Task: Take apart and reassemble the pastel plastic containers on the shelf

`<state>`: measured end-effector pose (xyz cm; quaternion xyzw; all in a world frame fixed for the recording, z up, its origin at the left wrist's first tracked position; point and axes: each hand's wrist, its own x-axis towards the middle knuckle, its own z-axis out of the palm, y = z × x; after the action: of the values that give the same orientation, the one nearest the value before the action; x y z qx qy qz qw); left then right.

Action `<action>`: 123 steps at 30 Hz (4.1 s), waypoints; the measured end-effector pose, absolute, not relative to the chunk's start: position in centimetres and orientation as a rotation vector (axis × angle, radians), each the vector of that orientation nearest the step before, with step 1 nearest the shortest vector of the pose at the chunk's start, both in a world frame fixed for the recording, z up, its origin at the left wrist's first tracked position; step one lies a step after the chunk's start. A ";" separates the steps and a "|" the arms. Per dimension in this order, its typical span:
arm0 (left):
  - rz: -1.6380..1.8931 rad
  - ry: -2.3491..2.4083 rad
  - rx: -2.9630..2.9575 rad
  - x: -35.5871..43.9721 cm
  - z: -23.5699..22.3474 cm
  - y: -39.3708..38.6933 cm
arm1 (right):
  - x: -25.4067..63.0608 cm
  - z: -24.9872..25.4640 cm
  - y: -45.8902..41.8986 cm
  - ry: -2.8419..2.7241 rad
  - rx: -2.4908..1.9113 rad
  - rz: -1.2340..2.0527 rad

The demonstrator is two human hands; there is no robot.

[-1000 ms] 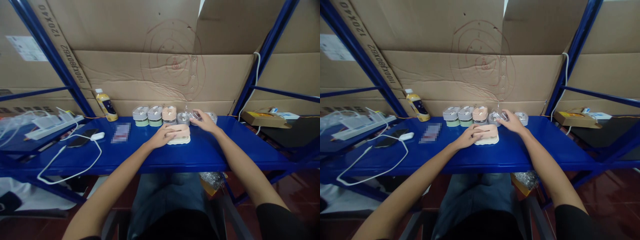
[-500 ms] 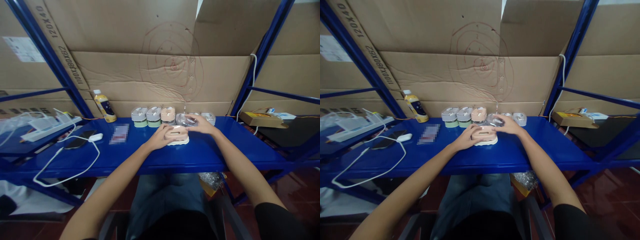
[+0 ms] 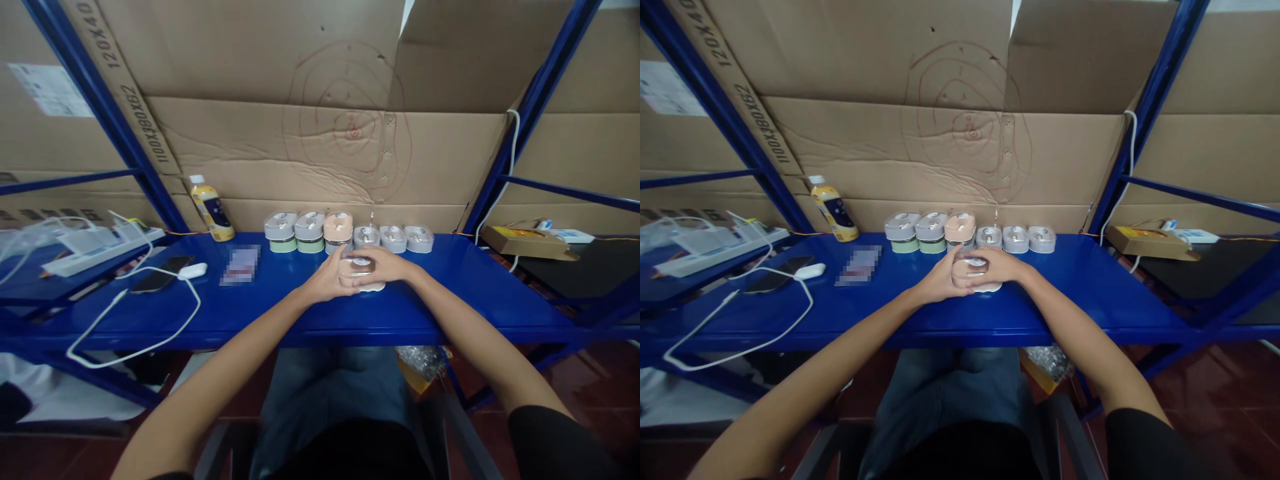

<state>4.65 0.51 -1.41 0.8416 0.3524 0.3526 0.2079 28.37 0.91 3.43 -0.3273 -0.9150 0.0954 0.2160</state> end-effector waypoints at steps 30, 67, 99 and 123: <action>1.342 1.049 2.379 4.3 -1.3 1.7 | 39.1 4.0 8.0 -1.199 -2.141 -0.333; 0.875 1.048 2.957 4.9 -0.8 1.8 | 26.8 2.5 0.8 -2.299 -1.688 -0.379; 0.915 0.842 2.398 2.7 -0.5 2.4 | 28.1 3.1 0.7 -2.448 -1.036 0.327; 1.413 1.130 2.283 1.5 0.9 3.2 | 33.6 4.5 2.1 -1.881 -1.187 0.472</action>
<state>1.53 3.17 0.95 0.7786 0.3854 0.4819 0.1141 33.58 2.09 4.49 -0.4736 -0.7506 0.1883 0.4206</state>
